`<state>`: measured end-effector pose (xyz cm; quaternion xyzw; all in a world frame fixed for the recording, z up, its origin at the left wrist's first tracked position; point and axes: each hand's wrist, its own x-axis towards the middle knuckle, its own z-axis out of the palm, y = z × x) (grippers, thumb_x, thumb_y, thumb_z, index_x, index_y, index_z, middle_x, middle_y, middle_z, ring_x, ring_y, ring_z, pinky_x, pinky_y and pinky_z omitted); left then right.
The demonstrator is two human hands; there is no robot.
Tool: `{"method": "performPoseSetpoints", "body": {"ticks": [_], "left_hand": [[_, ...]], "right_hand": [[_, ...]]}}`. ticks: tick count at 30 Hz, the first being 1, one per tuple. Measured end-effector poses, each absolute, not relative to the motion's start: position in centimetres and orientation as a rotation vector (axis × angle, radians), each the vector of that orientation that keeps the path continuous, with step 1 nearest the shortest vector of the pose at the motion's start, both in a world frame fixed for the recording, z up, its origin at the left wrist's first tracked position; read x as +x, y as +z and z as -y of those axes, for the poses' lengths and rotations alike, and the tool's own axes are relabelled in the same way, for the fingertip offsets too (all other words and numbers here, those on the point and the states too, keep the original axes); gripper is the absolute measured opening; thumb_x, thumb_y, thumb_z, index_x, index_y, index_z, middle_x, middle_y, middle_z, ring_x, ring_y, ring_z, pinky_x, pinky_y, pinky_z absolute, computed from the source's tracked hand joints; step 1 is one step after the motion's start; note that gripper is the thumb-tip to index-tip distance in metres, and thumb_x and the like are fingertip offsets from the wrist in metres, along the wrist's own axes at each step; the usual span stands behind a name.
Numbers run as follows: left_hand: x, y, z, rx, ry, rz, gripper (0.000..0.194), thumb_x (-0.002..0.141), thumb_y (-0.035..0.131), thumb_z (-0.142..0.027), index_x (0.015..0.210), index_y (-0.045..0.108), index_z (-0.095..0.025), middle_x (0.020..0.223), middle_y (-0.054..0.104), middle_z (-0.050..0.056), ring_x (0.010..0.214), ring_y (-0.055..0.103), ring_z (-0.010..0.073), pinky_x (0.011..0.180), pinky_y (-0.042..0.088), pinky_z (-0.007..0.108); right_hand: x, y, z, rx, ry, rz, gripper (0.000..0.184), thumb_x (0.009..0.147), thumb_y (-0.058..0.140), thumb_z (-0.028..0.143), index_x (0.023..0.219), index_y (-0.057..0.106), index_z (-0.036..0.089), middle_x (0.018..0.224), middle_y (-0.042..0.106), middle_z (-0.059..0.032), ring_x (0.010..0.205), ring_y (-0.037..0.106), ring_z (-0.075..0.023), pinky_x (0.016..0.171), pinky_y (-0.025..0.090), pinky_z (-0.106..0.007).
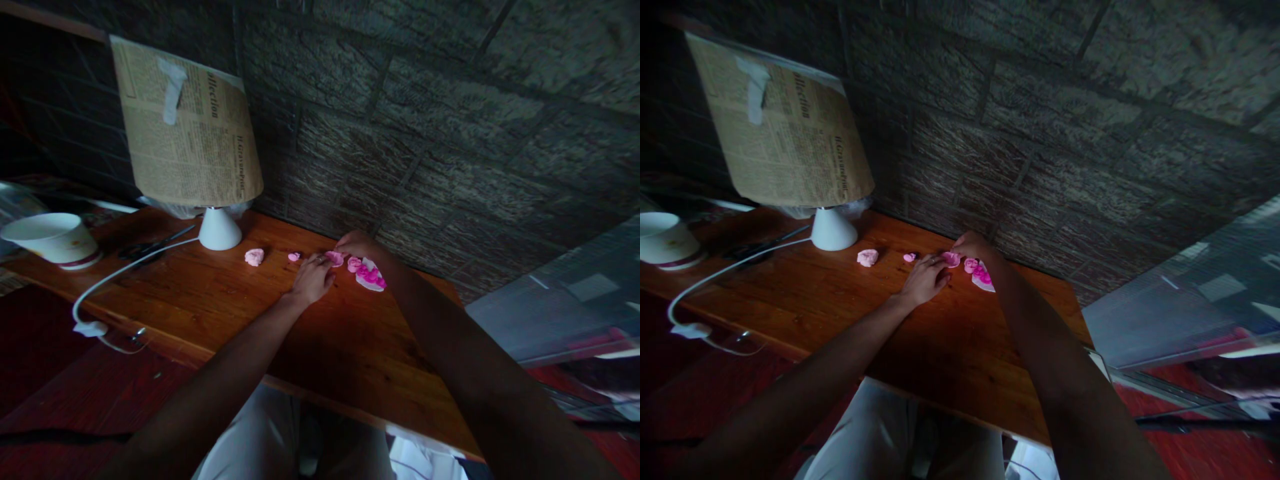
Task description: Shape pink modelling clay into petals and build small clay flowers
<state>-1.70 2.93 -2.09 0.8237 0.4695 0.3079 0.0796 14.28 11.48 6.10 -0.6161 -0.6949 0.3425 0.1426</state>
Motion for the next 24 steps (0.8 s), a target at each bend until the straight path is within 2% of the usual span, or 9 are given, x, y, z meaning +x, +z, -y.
{"method": "performPoseSetpoints", "body": {"ticks": [3, 7, 11, 15, 19, 24], "left_hand": [[-1.7, -2.1, -3.0, 2.465, 0.896, -1.429, 0.031, 0.093, 0.061, -0.021, 0.121, 0.072, -0.013, 0.132, 0.071, 0.014, 0.128, 0.059, 0.032, 0.113, 0.048, 0.046], [-1.6, -2.1, -3.1, 2.451, 0.889, -1.436, 0.03, 0.093, 0.062, -0.022, 0.12, 0.073, -0.013, 0.135, 0.07, 0.014, 0.13, 0.058, 0.0319, 0.114, 0.047, 0.046], [-1.6, -2.0, -3.0, 2.447, 0.91, -1.419, 0.032, 0.094, 0.062, -0.021, 0.123, 0.072, -0.015, 0.137, 0.069, 0.014, 0.131, 0.058, 0.031, 0.114, 0.047, 0.046], [-1.7, -1.8, -3.0, 2.441, 0.9, -1.428, 0.033, 0.094, 0.062, -0.022, 0.124, 0.071, -0.014, 0.137, 0.069, 0.013, 0.131, 0.059, 0.03, 0.116, 0.046, 0.045], [-1.7, -1.9, -3.0, 2.451, 0.887, -1.45, 0.033, 0.094, 0.062, -0.023, 0.125, 0.07, -0.015, 0.136, 0.07, 0.012, 0.131, 0.059, 0.0298, 0.115, 0.047, 0.044], [-1.7, -2.2, -3.2, 2.453, 0.924, -1.433, 0.032, 0.094, 0.062, -0.024, 0.123, 0.071, -0.016, 0.134, 0.07, 0.014, 0.129, 0.06, 0.0309, 0.113, 0.048, 0.047]], "right_hand": [[14.4, 6.1, -11.7, -1.798, 0.954, 2.072, 0.009, 0.079, 0.081, 0.02, 0.075, 0.079, 0.012, 0.064, 0.076, -0.0057, 0.06, 0.069, -0.0143, 0.057, 0.051, -0.02], [14.7, 6.0, -12.1, -1.858, 0.885, 2.155, 0.021, 0.078, 0.084, 0.03, 0.069, 0.078, 0.012, 0.058, 0.072, -0.0045, 0.053, 0.063, -0.0125, 0.054, 0.046, -0.02], [14.9, 6.2, -12.0, -1.903, 0.814, 2.223, 0.026, 0.083, 0.08, 0.034, 0.071, 0.078, 0.011, 0.059, 0.072, -0.004, 0.053, 0.06, -0.0115, 0.053, 0.043, -0.02], [14.8, 6.5, -11.8, -1.935, 0.748, 2.273, 0.025, 0.087, 0.076, 0.033, 0.081, 0.081, 0.009, 0.069, 0.077, -0.0063, 0.058, 0.063, -0.0122, 0.055, 0.045, -0.02], [14.6, 6.6, -12.1, -1.948, 0.673, 2.317, 0.027, 0.079, 0.084, 0.036, 0.083, 0.082, 0.01, 0.072, 0.078, -0.0078, 0.065, 0.067, -0.0153, 0.059, 0.046, -0.021], [14.6, 6.5, -12.6, -1.921, 0.645, 2.327, 0.036, 0.071, 0.089, 0.046, 0.078, 0.081, 0.011, 0.063, 0.073, -0.0045, 0.063, 0.066, -0.0154, 0.059, 0.046, -0.021]]}}
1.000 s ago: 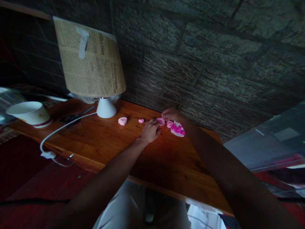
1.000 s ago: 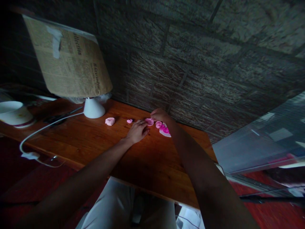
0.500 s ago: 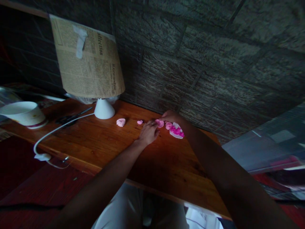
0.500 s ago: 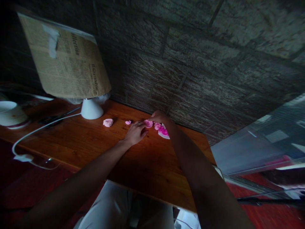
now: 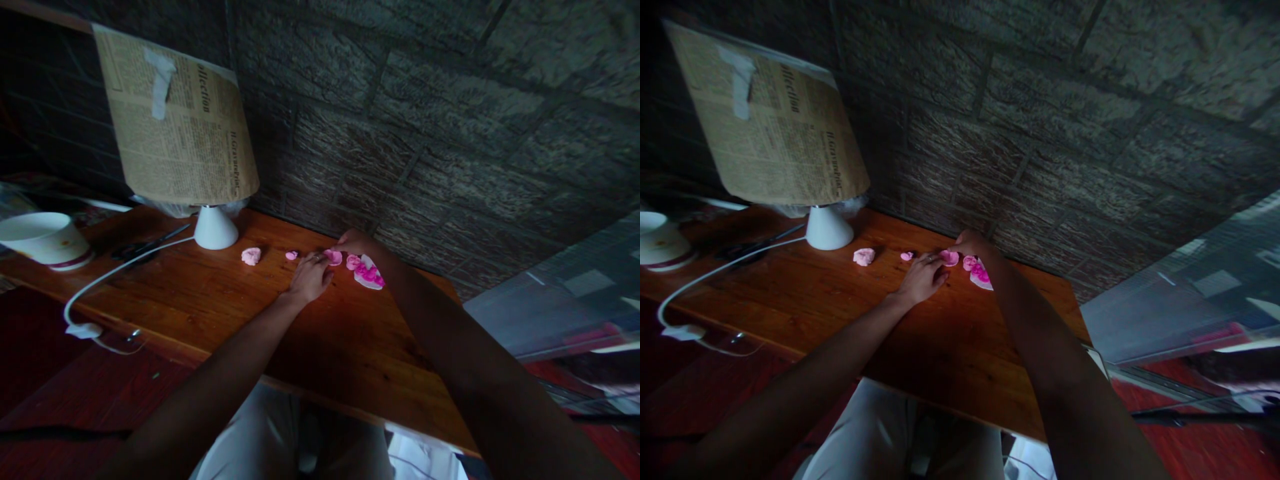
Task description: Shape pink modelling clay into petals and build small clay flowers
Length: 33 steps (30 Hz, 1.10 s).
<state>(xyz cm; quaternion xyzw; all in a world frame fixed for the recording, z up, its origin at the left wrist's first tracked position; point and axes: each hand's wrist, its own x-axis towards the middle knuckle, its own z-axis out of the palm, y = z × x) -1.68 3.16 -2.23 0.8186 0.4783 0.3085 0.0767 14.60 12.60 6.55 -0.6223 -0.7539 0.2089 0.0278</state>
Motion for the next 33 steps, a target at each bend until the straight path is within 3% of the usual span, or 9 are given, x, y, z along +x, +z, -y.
{"method": "performPoseSetpoints", "body": {"ticks": [5, 9, 14, 19, 26, 30, 33], "left_hand": [[-1.7, -2.5, -3.3, 2.443, 0.97, -1.388, 0.03, 0.092, 0.062, -0.021, 0.12, 0.072, -0.016, 0.13, 0.072, 0.013, 0.127, 0.061, 0.0316, 0.113, 0.048, 0.047], [-1.7, -2.4, -3.3, 2.446, 0.974, -1.392, 0.03, 0.093, 0.061, -0.022, 0.12, 0.072, -0.017, 0.13, 0.072, 0.013, 0.127, 0.06, 0.031, 0.113, 0.048, 0.046], [-1.7, -2.3, -3.2, 2.456, 0.939, -1.397, 0.03, 0.094, 0.06, -0.022, 0.12, 0.071, -0.015, 0.133, 0.07, 0.014, 0.128, 0.061, 0.0305, 0.114, 0.046, 0.046], [-1.7, -2.2, -3.1, 2.454, 0.96, -1.384, 0.029, 0.093, 0.061, -0.02, 0.12, 0.072, -0.016, 0.134, 0.07, 0.013, 0.129, 0.06, 0.0291, 0.114, 0.046, 0.045], [-2.4, -1.2, -2.7, 2.371, 1.0, -1.545, 0.025, 0.096, 0.054, -0.02, 0.109, 0.074, -0.015, 0.115, 0.076, 0.014, 0.112, 0.066, 0.0308, 0.104, 0.052, 0.045], [-4.3, -1.1, -3.7, 2.258, 1.124, -1.842, 0.032, 0.095, 0.055, -0.024, 0.122, 0.07, -0.015, 0.121, 0.074, 0.017, 0.117, 0.064, 0.0341, 0.103, 0.052, 0.048], [-6.2, -1.7, -4.8, 2.187, 1.071, -1.998, 0.035, 0.09, 0.061, -0.024, 0.122, 0.07, -0.015, 0.12, 0.075, 0.018, 0.116, 0.066, 0.0348, 0.098, 0.055, 0.046]], "right_hand": [[14.9, 6.6, -13.1, -1.852, 0.643, 2.273, 0.025, 0.073, 0.087, 0.038, 0.075, 0.08, 0.014, 0.059, 0.071, -0.003, 0.063, 0.068, -0.0164, 0.063, 0.05, -0.023], [14.8, 6.4, -13.5, -1.73, 0.724, 2.241, 0.009, 0.072, 0.083, 0.018, 0.081, 0.081, 0.016, 0.079, 0.08, -0.0056, 0.081, 0.075, -0.0195, 0.074, 0.055, -0.023], [14.0, 5.7, -13.3, -1.582, 0.907, 2.234, 0.032, 0.063, 0.08, 0.003, 0.091, 0.08, 0.017, 0.097, 0.083, -0.0066, 0.095, 0.077, -0.0213, 0.087, 0.059, -0.027], [13.2, 5.1, -12.5, -1.502, 1.003, 2.21, 0.039, 0.059, 0.077, -0.002, 0.094, 0.078, 0.015, 0.102, 0.082, -0.0094, 0.099, 0.077, -0.0216, 0.092, 0.059, -0.03], [13.4, 6.3, -12.4, -1.486, 0.988, 2.141, 0.027, 0.063, 0.078, 0.003, 0.086, 0.077, 0.016, 0.091, 0.082, -0.0058, 0.094, 0.076, -0.0216, 0.089, 0.059, -0.03], [14.1, 7.2, -10.1, -1.469, 0.882, 2.041, 0.018, 0.078, 0.07, 0.011, 0.093, 0.077, 0.016, 0.095, 0.081, -0.0053, 0.096, 0.075, -0.0208, 0.091, 0.056, -0.03], [14.4, 6.4, -5.6, -1.341, 0.961, 1.944, 0.017, 0.087, 0.067, 0.025, 0.099, 0.078, 0.018, 0.099, 0.08, -0.0055, 0.089, 0.075, -0.0188, 0.082, 0.057, -0.029]]}}
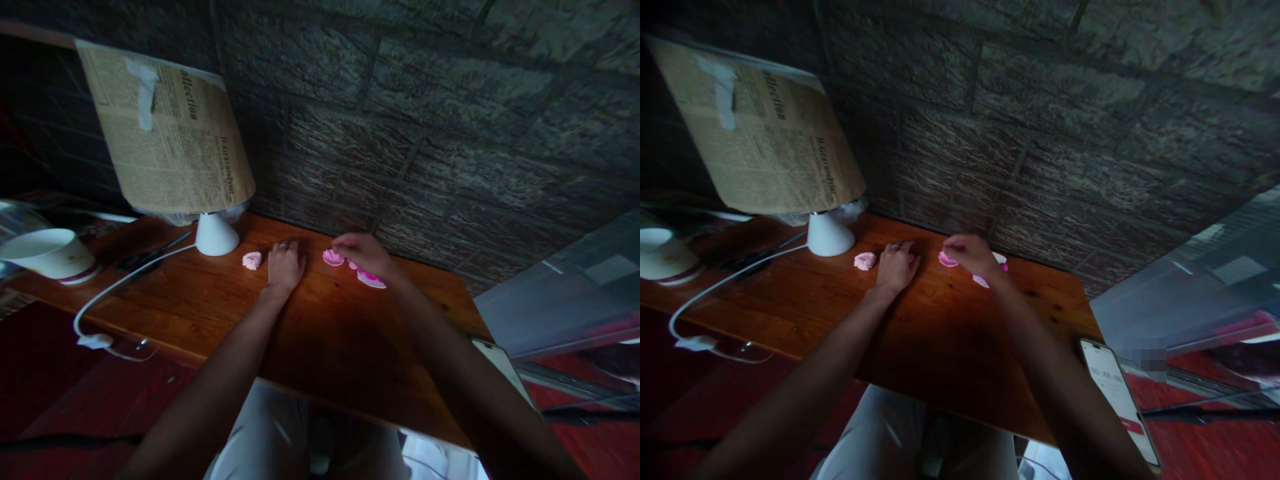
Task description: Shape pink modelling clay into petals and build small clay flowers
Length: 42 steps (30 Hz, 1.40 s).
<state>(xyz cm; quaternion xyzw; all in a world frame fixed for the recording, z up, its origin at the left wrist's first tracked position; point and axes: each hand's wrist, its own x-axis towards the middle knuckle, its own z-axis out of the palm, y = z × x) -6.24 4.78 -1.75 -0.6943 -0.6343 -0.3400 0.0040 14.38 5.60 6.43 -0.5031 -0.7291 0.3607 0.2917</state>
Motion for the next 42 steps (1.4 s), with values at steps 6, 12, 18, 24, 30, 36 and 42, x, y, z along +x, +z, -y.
{"method": "performPoseSetpoints", "body": {"ticks": [6, 12, 18, 24, 30, 36, 42], "left_hand": [[-7.4, -1.8, -5.4, -2.469, -1.207, 1.977, 0.018, 0.088, 0.062, -0.02, 0.098, 0.077, -0.02, 0.096, 0.08, 0.01, 0.091, 0.076, 0.0259, 0.089, 0.06, 0.036], [-4.2, -1.0, -3.4, -3.145, -1.813, 1.448, 0.029, 0.083, 0.077, -0.037, 0.101, 0.074, -0.014, 0.107, 0.079, 0.01, 0.1, 0.075, 0.0228, 0.097, 0.059, 0.039], [-1.2, -1.1, -1.1, -3.372, -1.7, 1.161, 0.026, 0.085, 0.078, -0.032, 0.102, 0.073, -0.014, 0.103, 0.078, 0.01, 0.092, 0.076, 0.0194, 0.089, 0.063, 0.035], [-0.6, -1.9, -1.0, -3.326, -1.852, 1.169, 0.035, 0.081, 0.083, -0.035, 0.107, 0.071, -0.013, 0.109, 0.078, 0.011, 0.095, 0.077, 0.0201, 0.092, 0.064, 0.037], [-0.7, -1.7, -1.1, -3.285, -1.813, 1.258, 0.029, 0.086, 0.079, -0.035, 0.105, 0.075, -0.015, 0.106, 0.081, 0.01, 0.095, 0.077, 0.0207, 0.089, 0.063, 0.036], [-0.5, -1.6, -0.9, -3.307, -1.814, 1.199, 0.028, 0.087, 0.078, -0.034, 0.107, 0.077, -0.015, 0.111, 0.08, 0.011, 0.101, 0.076, 0.0212, 0.094, 0.062, 0.037], [-0.5, -1.7, -1.0, -3.309, -1.974, 1.154, 0.029, 0.084, 0.081, -0.032, 0.106, 0.077, -0.014, 0.111, 0.08, 0.012, 0.1, 0.077, 0.0202, 0.096, 0.061, 0.036]], "right_hand": [[16.8, 3.2, 2.6, -1.189, 1.198, 2.051, 0.02, 0.085, 0.073, 0.035, 0.097, 0.077, 0.019, 0.091, 0.079, -0.0057, 0.073, 0.071, -0.0153, 0.071, 0.056, -0.027], [19.2, 0.2, 3.2, -1.217, 1.242, 1.597, 0.031, 0.084, 0.075, 0.044, 0.104, 0.074, 0.02, 0.086, 0.077, -0.0041, 0.07, 0.073, -0.0148, 0.067, 0.059, -0.027], [18.6, -0.6, 3.3, -1.167, 1.36, 1.402, 0.033, 0.084, 0.078, 0.046, 0.106, 0.074, 0.022, 0.093, 0.08, -0.0055, 0.081, 0.076, -0.0169, 0.072, 0.062, -0.028], [19.0, -1.0, 2.8, -1.122, 1.343, 1.391, 0.03, 0.081, 0.079, 0.044, 0.101, 0.077, 0.022, 0.096, 0.081, -0.0053, 0.088, 0.076, -0.0183, 0.072, 0.062, -0.027], [19.1, -0.9, 2.7, -1.082, 1.362, 1.322, 0.032, 0.081, 0.08, 0.039, 0.108, 0.078, 0.024, 0.102, 0.081, -0.0043, 0.095, 0.075, -0.0187, 0.086, 0.062, -0.032], [19.6, -1.0, 2.6, -1.127, 1.325, 1.282, 0.025, 0.079, 0.081, 0.035, 0.1, 0.079, 0.02, 0.089, 0.08, -0.0041, 0.08, 0.074, -0.0157, 0.077, 0.062, -0.029], [19.7, -1.2, 2.6, -1.025, 1.354, 1.315, 0.033, 0.076, 0.084, 0.044, 0.099, 0.08, 0.021, 0.09, 0.081, -0.0047, 0.08, 0.075, -0.017, 0.076, 0.062, -0.032]]}}
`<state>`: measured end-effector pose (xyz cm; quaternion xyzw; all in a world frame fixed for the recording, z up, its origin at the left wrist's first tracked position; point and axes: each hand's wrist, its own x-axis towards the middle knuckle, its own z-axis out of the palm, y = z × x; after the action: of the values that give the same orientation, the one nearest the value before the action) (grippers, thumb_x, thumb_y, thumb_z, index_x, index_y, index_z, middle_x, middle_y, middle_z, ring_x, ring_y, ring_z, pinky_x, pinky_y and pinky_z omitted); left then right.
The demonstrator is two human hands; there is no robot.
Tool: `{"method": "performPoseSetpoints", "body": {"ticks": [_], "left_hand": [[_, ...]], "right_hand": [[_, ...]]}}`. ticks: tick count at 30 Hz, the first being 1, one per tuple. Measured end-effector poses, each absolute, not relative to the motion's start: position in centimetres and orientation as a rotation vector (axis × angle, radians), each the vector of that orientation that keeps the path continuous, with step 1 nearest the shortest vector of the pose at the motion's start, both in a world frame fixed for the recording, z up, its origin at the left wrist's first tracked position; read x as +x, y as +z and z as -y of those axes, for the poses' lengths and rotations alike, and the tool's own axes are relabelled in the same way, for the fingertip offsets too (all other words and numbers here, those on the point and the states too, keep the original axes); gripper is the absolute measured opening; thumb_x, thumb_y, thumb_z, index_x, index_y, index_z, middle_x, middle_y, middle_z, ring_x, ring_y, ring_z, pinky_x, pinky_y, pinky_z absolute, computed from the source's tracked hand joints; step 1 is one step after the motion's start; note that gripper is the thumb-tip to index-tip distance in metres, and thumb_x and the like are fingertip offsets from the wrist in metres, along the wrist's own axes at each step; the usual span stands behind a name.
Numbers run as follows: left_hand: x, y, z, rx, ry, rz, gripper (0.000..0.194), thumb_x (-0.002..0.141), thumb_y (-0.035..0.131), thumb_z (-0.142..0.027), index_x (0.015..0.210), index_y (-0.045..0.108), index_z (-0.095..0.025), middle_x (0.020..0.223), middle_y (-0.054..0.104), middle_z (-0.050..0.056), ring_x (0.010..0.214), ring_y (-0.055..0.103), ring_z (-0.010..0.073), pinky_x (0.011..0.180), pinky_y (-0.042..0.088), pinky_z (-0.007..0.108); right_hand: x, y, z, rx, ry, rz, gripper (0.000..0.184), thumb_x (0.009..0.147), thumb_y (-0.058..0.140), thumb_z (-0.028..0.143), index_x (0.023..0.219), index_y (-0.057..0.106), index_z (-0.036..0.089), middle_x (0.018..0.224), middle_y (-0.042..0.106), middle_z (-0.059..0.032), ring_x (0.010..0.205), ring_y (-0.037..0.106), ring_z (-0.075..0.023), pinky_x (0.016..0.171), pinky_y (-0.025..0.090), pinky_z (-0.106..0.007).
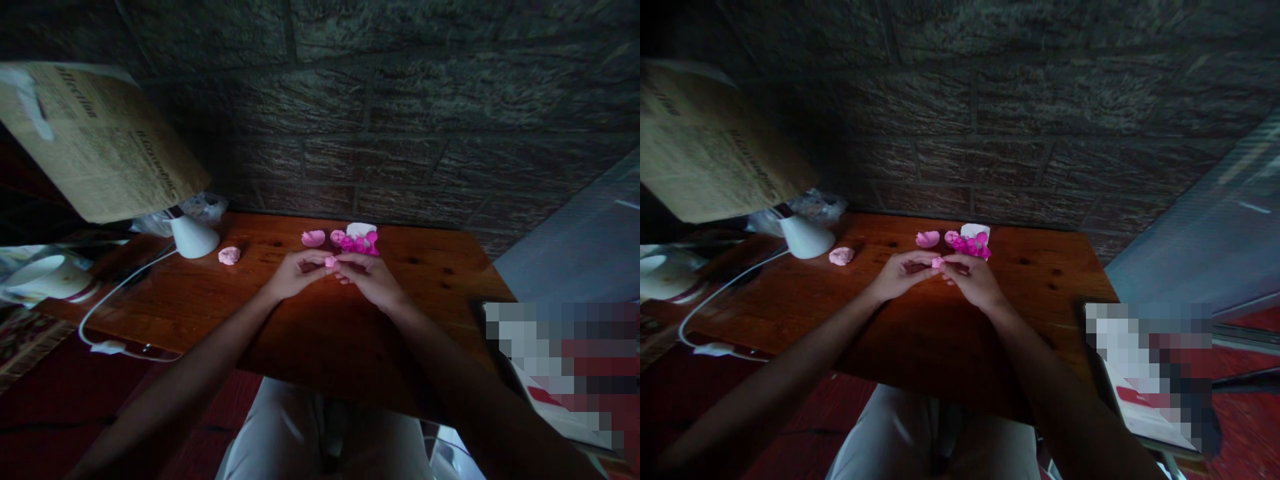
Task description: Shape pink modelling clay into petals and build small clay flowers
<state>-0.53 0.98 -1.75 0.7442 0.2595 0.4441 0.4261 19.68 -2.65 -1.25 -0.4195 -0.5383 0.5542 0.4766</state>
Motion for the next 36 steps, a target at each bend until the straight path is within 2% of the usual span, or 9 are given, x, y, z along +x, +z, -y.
{"method": "performPoseSetpoints", "body": {"ticks": [6, 11, 15, 19, 21, 25, 30, 36], "left_hand": [[-0.9, -1.4, -1.0, 1.835, 1.109, -0.644, 0.025, 0.085, 0.081, -0.031, 0.103, 0.079, -0.015, 0.109, 0.081, 0.011, 0.101, 0.076, 0.0211, 0.098, 0.06, 0.037], [-0.7, -1.4, -1.0, 1.78, 1.082, -0.652, 0.026, 0.083, 0.082, -0.03, 0.105, 0.079, -0.015, 0.111, 0.081, 0.012, 0.101, 0.076, 0.022, 0.093, 0.062, 0.038], [-0.4, -1.4, -0.8, 1.78, 1.057, -0.663, 0.029, 0.085, 0.079, -0.032, 0.108, 0.078, -0.015, 0.113, 0.08, 0.012, 0.095, 0.076, 0.02, 0.081, 0.063, 0.031], [-0.4, -1.0, -0.4, 1.856, 0.923, -0.727, 0.028, 0.093, 0.069, -0.038, 0.105, 0.077, -0.014, 0.09, 0.08, 0.009, 0.07, 0.07, 0.0134, 0.058, 0.056, 0.022], [-0.5, -0.7, -0.2, 1.878, 0.913, -0.748, 0.029, 0.094, 0.066, -0.039, 0.101, 0.077, -0.014, 0.084, 0.077, 0.007, 0.064, 0.066, 0.0114, 0.053, 0.052, 0.019], [-0.5, -0.5, -0.2, 1.863, 0.927, -0.743, 0.027, 0.093, 0.067, -0.04, 0.095, 0.075, -0.014, 0.083, 0.075, 0.006, 0.066, 0.065, 0.0108, 0.055, 0.052, 0.019], [-0.3, -0.6, -0.3, 1.81, 0.88, -0.747, 0.029, 0.091, 0.07, -0.043, 0.09, 0.072, -0.014, 0.077, 0.072, 0.004, 0.064, 0.063, 0.0105, 0.057, 0.052, 0.02], [-0.3, -0.6, -0.1, 1.825, 0.875, -0.663, 0.032, 0.093, 0.067, -0.045, 0.087, 0.069, -0.014, 0.076, 0.068, 0.003, 0.063, 0.06, 0.0099, 0.06, 0.051, 0.022]], "right_hand": [[19.4, -1.0, 2.9, -0.982, 1.38, 1.268, 0.038, 0.074, 0.086, 0.043, 0.104, 0.078, 0.021, 0.09, 0.081, -0.0045, 0.081, 0.077, -0.0185, 0.077, 0.063, -0.034], [19.6, -0.8, 2.9, -0.985, 1.365, 1.254, 0.032, 0.074, 0.086, 0.04, 0.099, 0.079, 0.02, 0.086, 0.081, -0.0039, 0.078, 0.076, -0.0174, 0.075, 0.062, -0.032], [19.5, -1.0, 2.8, -0.991, 1.308, 1.305, 0.027, 0.076, 0.083, 0.038, 0.097, 0.08, 0.021, 0.086, 0.081, -0.0041, 0.077, 0.075, -0.0176, 0.076, 0.061, -0.034], [19.2, -1.0, 3.1, -0.94, 1.138, 1.411, 0.018, 0.079, 0.079, 0.034, 0.093, 0.08, 0.022, 0.092, 0.082, -0.0041, 0.082, 0.076, -0.0185, 0.081, 0.06, -0.035], [19.0, -1.0, 3.4, -0.93, 1.033, 1.473, 0.016, 0.081, 0.077, 0.033, 0.093, 0.08, 0.023, 0.096, 0.082, -0.0046, 0.087, 0.077, -0.0199, 0.084, 0.06, -0.035], [19.0, -0.9, 3.7, -0.973, 0.918, 1.571, 0.017, 0.084, 0.073, 0.03, 0.097, 0.081, 0.022, 0.101, 0.082, -0.0059, 0.092, 0.077, -0.0211, 0.085, 0.058, -0.035], [19.0, -0.7, 3.8, -0.998, 0.859, 1.642, 0.015, 0.086, 0.069, 0.029, 0.091, 0.081, 0.021, 0.093, 0.083, -0.0047, 0.083, 0.076, -0.0196, 0.077, 0.057, -0.032], [18.5, -0.9, 3.9, -1.034, 0.868, 1.559, 0.009, 0.078, 0.073, 0.026, 0.082, 0.08, 0.021, 0.083, 0.082, -0.0036, 0.074, 0.073, -0.0183, 0.072, 0.056, -0.03]]}}
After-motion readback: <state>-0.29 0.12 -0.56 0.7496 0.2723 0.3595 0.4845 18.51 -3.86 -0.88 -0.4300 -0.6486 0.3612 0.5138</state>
